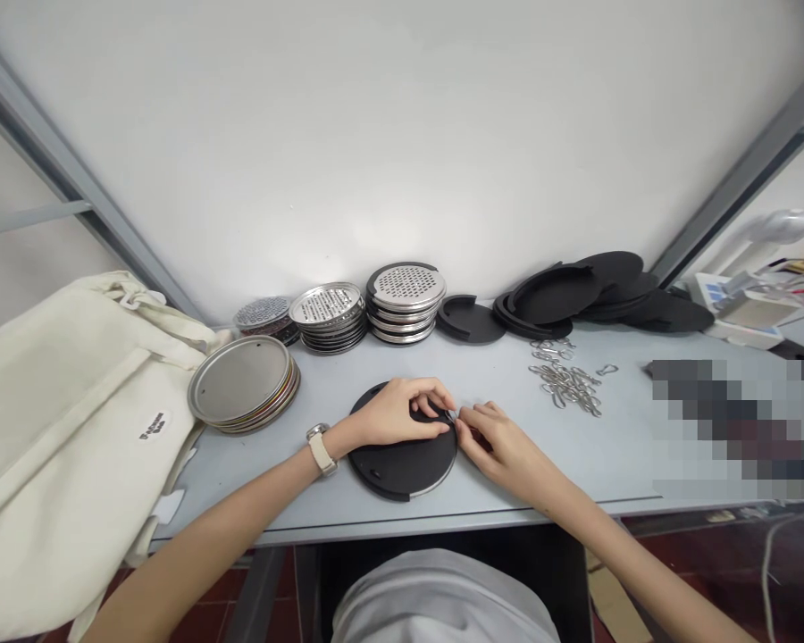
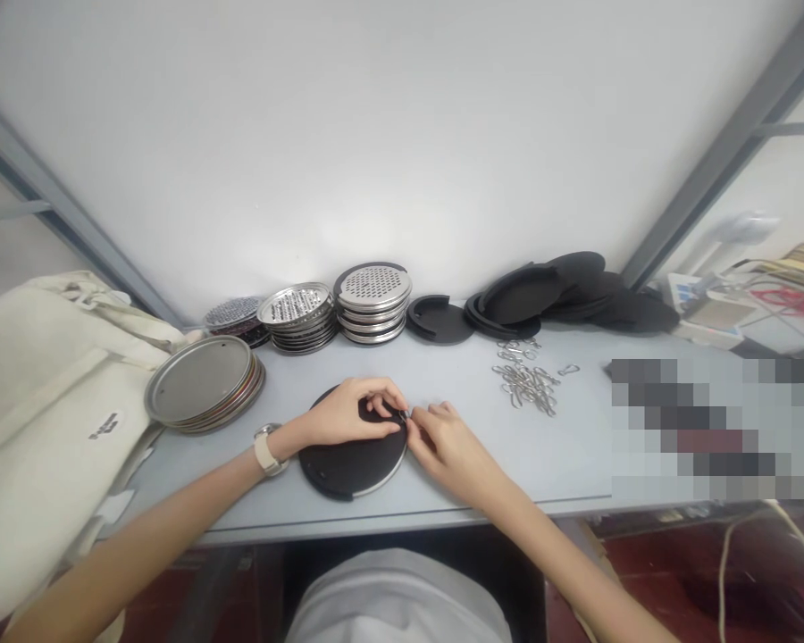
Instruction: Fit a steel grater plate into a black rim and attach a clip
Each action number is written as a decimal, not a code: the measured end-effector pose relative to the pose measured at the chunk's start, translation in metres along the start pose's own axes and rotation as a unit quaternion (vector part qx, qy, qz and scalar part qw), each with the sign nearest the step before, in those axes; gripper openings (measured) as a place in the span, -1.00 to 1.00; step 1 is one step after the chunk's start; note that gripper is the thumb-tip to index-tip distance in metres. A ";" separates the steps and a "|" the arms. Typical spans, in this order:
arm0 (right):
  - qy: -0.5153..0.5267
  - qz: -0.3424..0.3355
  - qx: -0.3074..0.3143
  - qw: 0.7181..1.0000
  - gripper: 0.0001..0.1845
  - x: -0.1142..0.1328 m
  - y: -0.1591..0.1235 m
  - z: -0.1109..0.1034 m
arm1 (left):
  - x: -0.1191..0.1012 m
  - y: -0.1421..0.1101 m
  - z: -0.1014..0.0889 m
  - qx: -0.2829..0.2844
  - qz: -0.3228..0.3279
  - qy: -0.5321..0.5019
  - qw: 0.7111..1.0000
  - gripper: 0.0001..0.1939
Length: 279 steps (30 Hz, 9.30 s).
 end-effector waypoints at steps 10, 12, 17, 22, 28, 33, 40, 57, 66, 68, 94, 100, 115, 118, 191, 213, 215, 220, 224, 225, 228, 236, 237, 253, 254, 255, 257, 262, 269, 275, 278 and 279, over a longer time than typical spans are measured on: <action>0.000 0.002 0.001 1.000 -0.72 -0.001 0.001 0.000 | -0.001 0.000 0.000 -0.002 0.006 0.002 1.000 -0.78; 0.000 0.000 0.000 1.000 -0.72 0.000 0.001 0.000 | -0.001 0.000 0.000 0.000 0.005 0.000 1.000 -0.78; -0.003 -0.002 -0.006 1.000 -0.72 -0.001 0.001 0.000 | -0.001 0.000 0.000 0.002 0.002 -0.002 1.000 -0.77; -0.011 -0.009 -0.014 1.000 -0.73 0.000 0.001 -0.001 | 0.000 0.000 0.000 0.000 0.000 0.000 1.000 -0.78; -0.017 -0.019 -0.013 1.000 -0.73 0.002 0.001 -0.001 | 0.000 0.000 0.000 0.000 0.004 -0.001 1.000 -0.78; -0.015 -0.008 -0.003 1.000 -0.74 0.000 0.001 0.000 | -0.001 0.000 0.000 -0.001 0.010 -0.006 1.000 -0.78; -0.017 -0.009 -0.006 1.000 -0.74 0.000 0.000 0.000 | 0.000 0.000 0.000 0.004 0.001 0.000 1.000 -0.77; -0.022 -0.022 -0.012 0.999 -0.73 0.002 0.001 -0.002 | 0.000 -0.001 0.000 0.004 0.001 0.003 1.000 -0.79; -0.023 -0.029 -0.019 0.999 -0.74 0.003 0.002 -0.002 | 0.000 0.000 0.000 0.003 0.001 0.006 1.000 -0.79; -0.025 -0.025 -0.015 0.999 -0.73 0.003 0.001 -0.002 | 0.000 0.000 0.000 0.004 0.000 0.006 1.000 -0.79; -0.026 -0.024 -0.007 0.999 -0.72 0.003 0.002 -0.002 | 0.000 0.000 0.001 0.011 0.005 0.008 1.000 -0.80; -0.020 -0.020 0.000 1.000 -0.72 0.003 0.001 -0.002 | -0.001 0.000 0.001 0.008 0.014 0.009 1.000 -0.81; -0.022 -0.020 0.000 1.000 -0.73 0.004 0.002 -0.002 | -0.002 0.000 0.000 0.011 0.011 0.015 1.000 -0.80; -0.022 -0.015 0.003 1.000 -0.73 0.003 0.002 -0.002 | -0.001 0.000 0.001 0.010 0.009 0.014 1.000 -0.80; -0.015 -0.025 -0.003 1.000 -0.74 0.007 0.002 -0.005 | -0.008 -0.001 0.001 0.002 0.006 0.040 0.999 -0.76; 0.005 -0.011 -0.010 1.000 -0.73 0.005 0.001 -0.006 | -0.006 0.001 0.001 0.006 -0.001 0.030 1.000 -0.77; 0.008 -0.009 -0.009 1.000 -0.73 0.004 0.001 -0.005 | -0.006 0.001 0.002 0.007 0.007 0.024 1.000 -0.77; 0.010 0.000 -0.003 1.000 -0.73 0.003 0.001 -0.006 | -0.005 0.000 0.001 0.003 0.021 0.018 1.000 -0.77; 0.011 -0.006 0.002 1.000 -0.75 0.004 0.002 -0.006 | -0.005 0.000 0.001 -0.002 0.026 0.026 0.999 -0.76; 0.010 -0.007 0.003 1.000 -0.75 0.005 0.002 -0.006 | -0.006 0.000 0.001 -0.003 0.027 0.028 0.999 -0.77; 0.004 -0.010 0.000 1.000 -0.75 0.005 0.002 -0.006 | -0.007 0.000 0.001 -0.005 0.031 0.029 0.999 -0.76; -0.005 -0.018 -0.012 1.000 -0.77 0.003 0.001 -0.005 | -0.007 -0.001 0.002 -0.001 0.037 0.039 0.999 -0.74; -0.006 -0.018 -0.011 1.000 -0.77 0.003 0.001 -0.005 | -0.007 -0.001 0.002 -0.001 0.037 0.040 0.999 -0.75; -0.002 0.009 -0.008 1.000 -0.73 0.003 0.001 -0.006 | -0.007 0.000 0.003 0.000 0.036 0.018 0.999 -0.77; -0.004 0.011 -0.011 1.000 -0.73 0.002 0.001 -0.006 | -0.007 0.000 0.003 0.000 0.034 0.018 0.999 -0.77; -0.005 0.011 -0.013 1.000 -0.73 0.002 0.001 -0.005 | -0.007 0.000 0.003 0.001 0.032 0.019 0.999 -0.77; -0.004 0.013 -0.018 1.000 -0.72 0.001 0.001 -0.005 | -0.006 0.000 0.003 0.000 0.029 0.023 0.999 -0.77; 0.004 0.021 -0.022 1.000 -0.71 0.000 0.002 -0.005 | -0.006 0.001 0.002 0.002 0.030 0.024 0.999 -0.78; -0.006 -0.002 -0.005 1.000 -0.74 0.003 0.002 -0.005 | -0.008 0.000 0.003 -0.001 0.050 0.034 0.998 -0.76; -0.007 -0.012 0.000 1.000 -0.76 0.004 0.002 -0.005 | -0.005 0.000 0.003 -0.004 0.038 0.013 0.999 -0.76; -0.005 -0.010 -0.007 1.000 -0.76 0.004 0.001 -0.006 | -0.003 0.000 0.004 0.004 0.026 0.003 1.000 -0.76; -0.003 -0.009 -0.011 1.000 -0.76 0.004 0.001 -0.006 | -0.003 0.000 0.004 0.005 0.021 0.003 1.000 -0.76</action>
Point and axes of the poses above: each hand's wrist, its own y-axis towards the middle knuckle, its own z-axis out of the palm, x = y × z, the point moved 6 cm from there along y, towards the middle knuckle, and after that the axes turned 4 degrees about -x, right-handed, at the moved point
